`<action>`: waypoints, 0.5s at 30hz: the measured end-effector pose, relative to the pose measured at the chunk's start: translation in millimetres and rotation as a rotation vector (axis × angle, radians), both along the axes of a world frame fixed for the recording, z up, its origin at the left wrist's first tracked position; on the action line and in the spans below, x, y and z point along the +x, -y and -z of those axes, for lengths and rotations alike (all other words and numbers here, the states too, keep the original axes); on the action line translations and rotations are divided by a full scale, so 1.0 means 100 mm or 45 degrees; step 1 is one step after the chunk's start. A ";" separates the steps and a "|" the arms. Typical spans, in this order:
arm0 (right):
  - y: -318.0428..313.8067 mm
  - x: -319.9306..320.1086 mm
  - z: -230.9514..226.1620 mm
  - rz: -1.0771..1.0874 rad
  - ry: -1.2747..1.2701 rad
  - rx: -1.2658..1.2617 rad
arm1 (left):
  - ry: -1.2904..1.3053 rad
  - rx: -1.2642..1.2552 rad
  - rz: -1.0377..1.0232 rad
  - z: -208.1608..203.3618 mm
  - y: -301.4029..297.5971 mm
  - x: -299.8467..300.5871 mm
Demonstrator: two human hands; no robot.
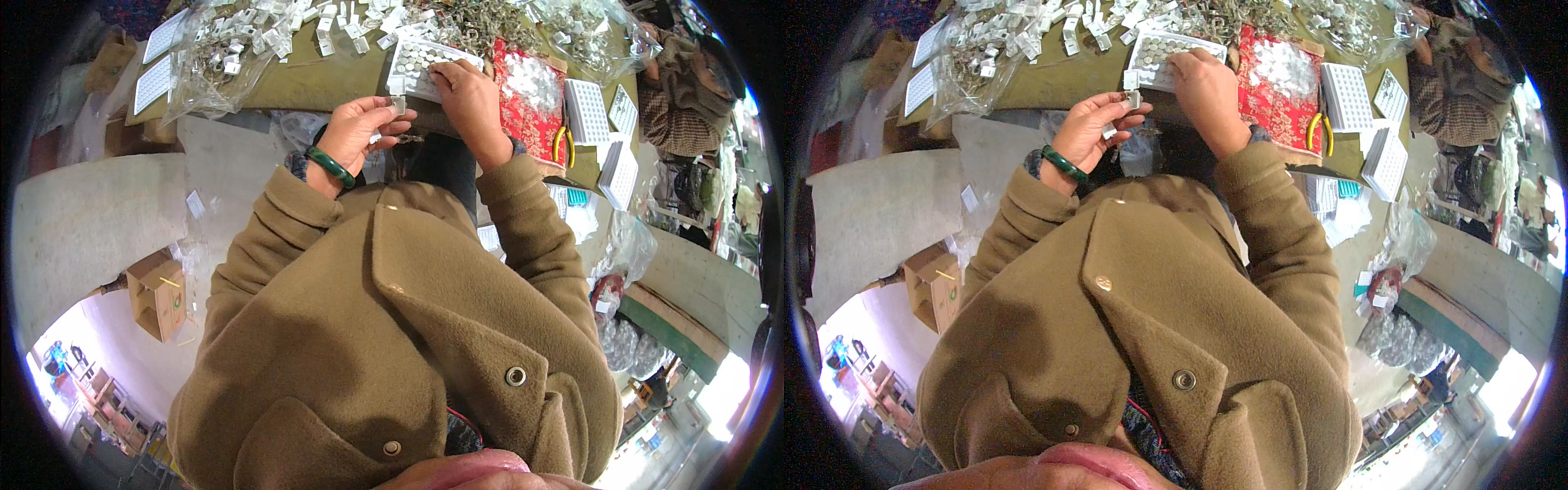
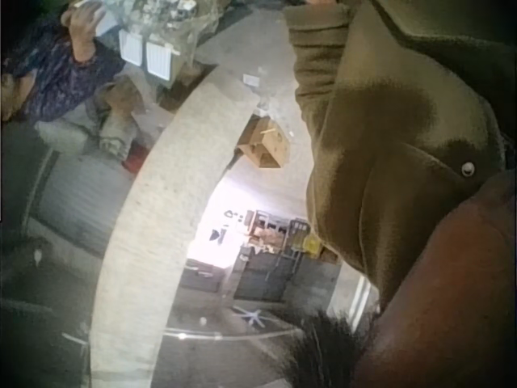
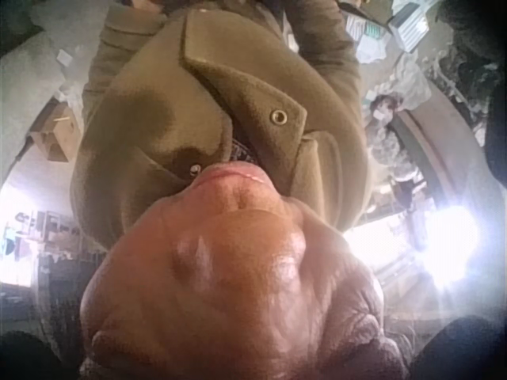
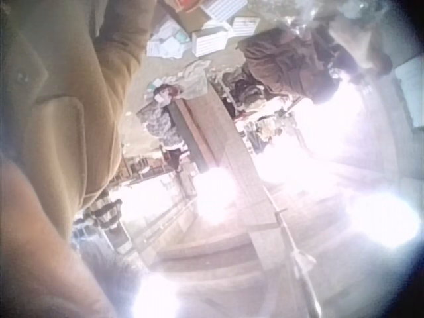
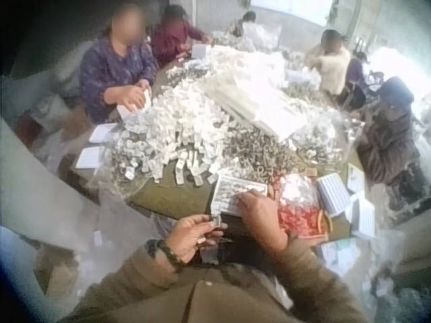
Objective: The person repeatedly picks small white rectangular components and metallic parts from a tray, inserts the metallic parts into the white components, and places the assembled units back on the table. The person occasionally uses a small light source to illuminate the components during assembly.
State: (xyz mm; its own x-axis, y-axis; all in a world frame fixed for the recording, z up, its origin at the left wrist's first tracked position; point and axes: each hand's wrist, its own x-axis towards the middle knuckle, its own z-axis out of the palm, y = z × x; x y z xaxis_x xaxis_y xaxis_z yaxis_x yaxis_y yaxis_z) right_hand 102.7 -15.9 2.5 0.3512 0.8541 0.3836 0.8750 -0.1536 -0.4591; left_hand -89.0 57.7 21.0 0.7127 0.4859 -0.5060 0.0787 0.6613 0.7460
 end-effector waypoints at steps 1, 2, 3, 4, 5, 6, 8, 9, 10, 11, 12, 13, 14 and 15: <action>0.00 0.00 0.00 -0.016 0.044 0.038 | 0.000 -0.009 -0.017 0.00 0.01 0.00; 0.00 0.00 -0.01 -0.032 0.080 -0.008 | 0.013 -0.012 -0.026 0.00 0.01 0.01; 0.00 0.00 -0.03 -0.053 0.126 -0.027 | 0.019 -0.016 -0.041 -0.01 0.02 0.02; -0.01 -0.01 -0.05 -0.076 0.171 -0.044 | 0.025 -0.019 -0.058 -0.01 0.02 0.03; -0.02 0.00 -0.09 -0.097 0.152 -0.016 | 0.042 -0.023 -0.054 -0.01 0.02 0.03; -0.02 0.00 -0.14 -0.118 0.130 0.009 | 0.055 -0.029 -0.050 -0.02 0.02 0.04; 0.00 -0.02 -0.24 -0.153 -0.036 0.052 | 0.070 -0.031 -0.032 -0.03 0.02 0.03; 0.05 -0.04 -0.29 -0.170 -0.176 0.071 | 0.075 -0.024 -0.022 -0.04 0.02 0.03; 0.13 -0.08 -0.34 -0.184 -0.320 0.085 | 0.078 -0.022 -0.010 -0.04 0.04 0.01; 0.20 -0.12 -0.37 -0.159 -0.416 0.027 | 0.093 -0.016 0.022 -0.05 0.04 0.02; 0.26 -0.18 -0.39 -0.196 -0.417 0.028 | 0.110 0.001 0.035 -0.05 0.05 0.01; 0.31 -0.23 -0.40 -0.231 -0.417 0.030 | 0.116 0.017 0.046 -0.06 0.07 0.02; 0.35 -0.26 -0.41 -0.266 -0.417 0.033 | 0.098 0.029 0.050 -0.06 0.09 0.03; 0.36 -0.30 -0.39 -0.299 -0.296 0.100 | 0.092 0.041 0.068 -0.07 0.10 0.04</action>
State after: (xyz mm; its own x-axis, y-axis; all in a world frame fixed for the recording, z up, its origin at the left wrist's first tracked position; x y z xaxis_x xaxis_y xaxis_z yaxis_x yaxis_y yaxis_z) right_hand 72.6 -51.6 41.7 0.2340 0.8931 0.3843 0.7527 0.0837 -0.6530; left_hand -85.4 47.5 28.0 0.7720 0.4613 -0.4372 0.0587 0.6333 0.7717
